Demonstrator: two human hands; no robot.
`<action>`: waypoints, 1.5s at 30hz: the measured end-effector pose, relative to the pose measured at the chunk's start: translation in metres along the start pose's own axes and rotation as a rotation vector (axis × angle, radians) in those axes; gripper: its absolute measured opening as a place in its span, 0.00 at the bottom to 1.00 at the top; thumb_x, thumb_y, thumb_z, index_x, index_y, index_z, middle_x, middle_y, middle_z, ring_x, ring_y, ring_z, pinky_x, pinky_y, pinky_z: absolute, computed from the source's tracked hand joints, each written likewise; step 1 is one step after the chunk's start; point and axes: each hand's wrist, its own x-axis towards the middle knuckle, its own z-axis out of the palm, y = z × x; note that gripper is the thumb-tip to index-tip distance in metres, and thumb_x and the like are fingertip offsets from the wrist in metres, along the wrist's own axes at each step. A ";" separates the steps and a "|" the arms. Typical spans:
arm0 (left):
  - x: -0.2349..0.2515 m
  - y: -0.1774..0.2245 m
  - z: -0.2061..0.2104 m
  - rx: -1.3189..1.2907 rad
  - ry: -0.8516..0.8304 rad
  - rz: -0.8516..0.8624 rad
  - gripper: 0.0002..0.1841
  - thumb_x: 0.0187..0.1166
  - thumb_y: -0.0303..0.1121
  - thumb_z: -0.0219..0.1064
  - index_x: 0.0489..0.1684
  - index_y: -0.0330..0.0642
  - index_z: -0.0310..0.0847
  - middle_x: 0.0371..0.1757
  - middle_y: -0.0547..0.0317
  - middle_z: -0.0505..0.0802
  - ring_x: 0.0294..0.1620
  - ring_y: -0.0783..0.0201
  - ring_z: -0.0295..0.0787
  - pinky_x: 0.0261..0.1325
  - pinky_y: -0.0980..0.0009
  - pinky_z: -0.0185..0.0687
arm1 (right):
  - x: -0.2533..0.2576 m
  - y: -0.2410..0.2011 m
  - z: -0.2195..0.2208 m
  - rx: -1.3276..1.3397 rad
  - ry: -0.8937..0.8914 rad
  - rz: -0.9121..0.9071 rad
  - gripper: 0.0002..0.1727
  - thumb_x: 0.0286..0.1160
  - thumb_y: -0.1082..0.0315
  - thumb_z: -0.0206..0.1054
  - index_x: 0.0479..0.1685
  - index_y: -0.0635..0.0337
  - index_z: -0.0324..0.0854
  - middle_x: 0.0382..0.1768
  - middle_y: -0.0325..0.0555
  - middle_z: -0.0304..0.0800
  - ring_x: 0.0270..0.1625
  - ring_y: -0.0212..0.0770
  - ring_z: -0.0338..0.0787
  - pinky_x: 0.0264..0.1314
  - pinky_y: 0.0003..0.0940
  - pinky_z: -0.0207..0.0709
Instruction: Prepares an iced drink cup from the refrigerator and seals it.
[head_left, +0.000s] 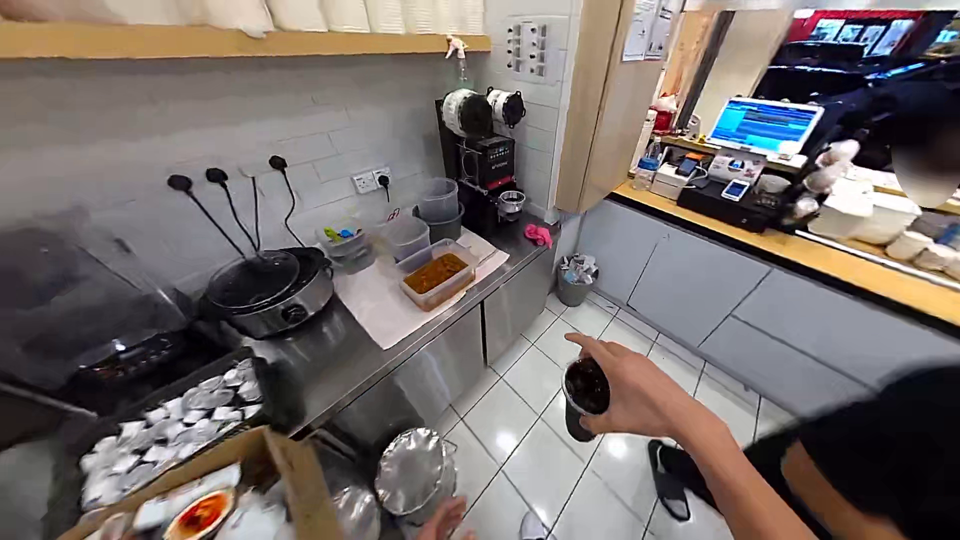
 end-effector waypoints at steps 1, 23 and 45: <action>0.033 0.016 0.006 0.050 -0.030 0.014 0.33 0.71 0.42 0.79 0.75 0.36 0.77 0.67 0.43 0.90 0.68 0.53 0.88 0.74 0.52 0.82 | 0.030 0.026 -0.010 -0.013 0.014 -0.028 0.65 0.41 0.37 0.86 0.91 0.38 0.57 0.67 0.44 0.86 0.67 0.47 0.86 0.69 0.53 0.82; 0.565 0.226 0.144 -0.082 0.321 -0.060 0.20 0.79 0.33 0.70 0.68 0.38 0.84 0.63 0.52 0.93 0.64 0.63 0.91 0.73 0.59 0.85 | 0.661 0.347 -0.219 -0.011 0.162 -0.523 0.64 0.36 0.40 0.89 0.88 0.44 0.64 0.61 0.46 0.90 0.60 0.51 0.90 0.60 0.60 0.85; 0.781 0.269 0.049 0.005 0.483 -0.133 0.18 0.82 0.35 0.66 0.68 0.43 0.84 0.64 0.57 0.92 0.65 0.66 0.89 0.73 0.61 0.85 | 0.891 0.415 -0.103 0.053 -0.044 -0.562 0.66 0.34 0.40 0.90 0.89 0.42 0.62 0.66 0.47 0.86 0.66 0.53 0.86 0.64 0.58 0.84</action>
